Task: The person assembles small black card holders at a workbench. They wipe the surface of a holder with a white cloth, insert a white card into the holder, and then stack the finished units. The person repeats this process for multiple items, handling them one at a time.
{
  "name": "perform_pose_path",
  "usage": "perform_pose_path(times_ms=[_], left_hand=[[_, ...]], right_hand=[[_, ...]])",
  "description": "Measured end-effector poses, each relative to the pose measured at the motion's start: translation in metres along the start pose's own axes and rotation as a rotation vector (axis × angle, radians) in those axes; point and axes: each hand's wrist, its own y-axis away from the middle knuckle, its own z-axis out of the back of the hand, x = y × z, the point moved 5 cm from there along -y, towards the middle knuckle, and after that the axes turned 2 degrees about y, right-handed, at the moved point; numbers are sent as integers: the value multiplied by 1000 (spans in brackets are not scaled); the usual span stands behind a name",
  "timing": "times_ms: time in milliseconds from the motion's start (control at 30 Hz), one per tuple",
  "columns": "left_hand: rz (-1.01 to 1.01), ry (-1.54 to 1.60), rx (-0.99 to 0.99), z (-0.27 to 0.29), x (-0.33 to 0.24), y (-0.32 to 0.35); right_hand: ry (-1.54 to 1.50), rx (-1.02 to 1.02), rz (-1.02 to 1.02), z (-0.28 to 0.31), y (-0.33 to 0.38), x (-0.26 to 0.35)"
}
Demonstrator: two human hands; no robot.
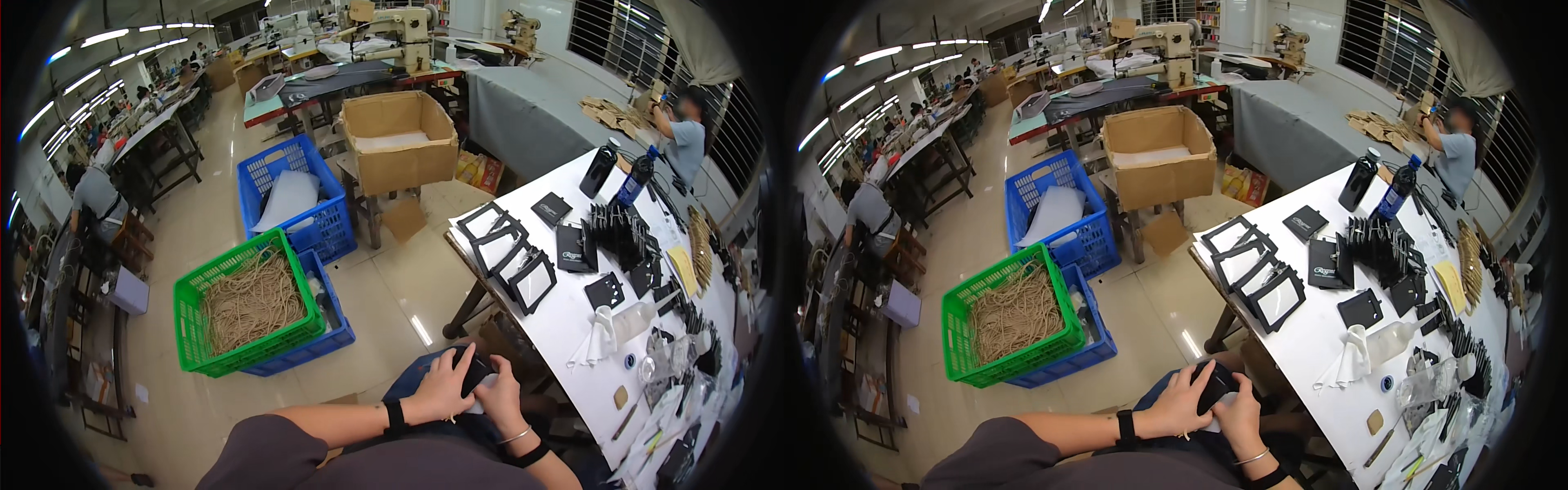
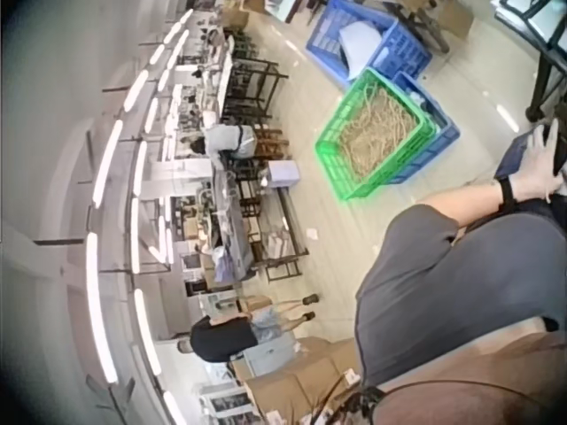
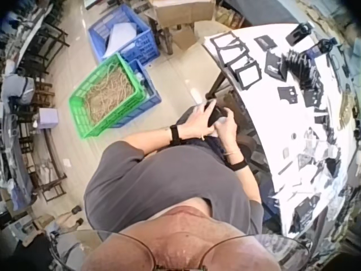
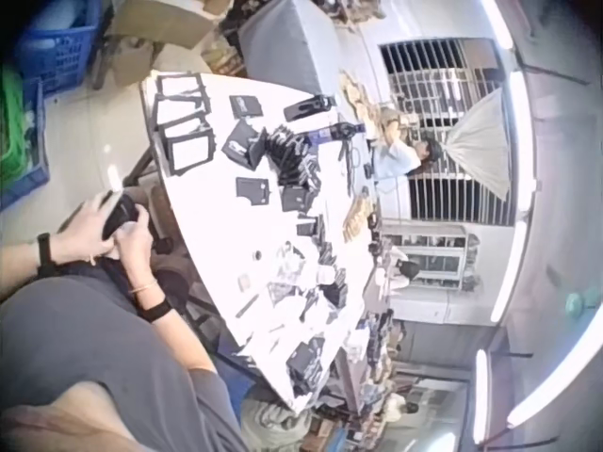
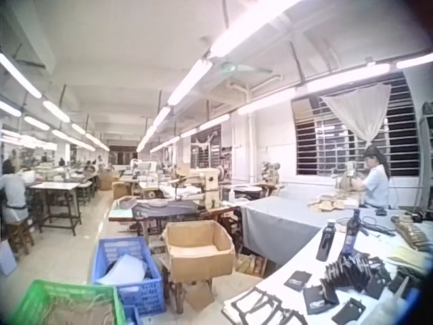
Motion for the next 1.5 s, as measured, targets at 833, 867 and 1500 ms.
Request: perform_pose_path(times_ms=[833, 867, 1500], left_hand=[[122, 1101, -6, 21, 0, -27], [108, 1054, -60, 16, 6, -28], [184, 1214, 112, 20, -28, -16]], right_hand=[[-474, 47, -166, 47, 2, 10], [-575, 106, -206, 48, 6, 7], [-1170, 277, -422, 46, 34, 23]])
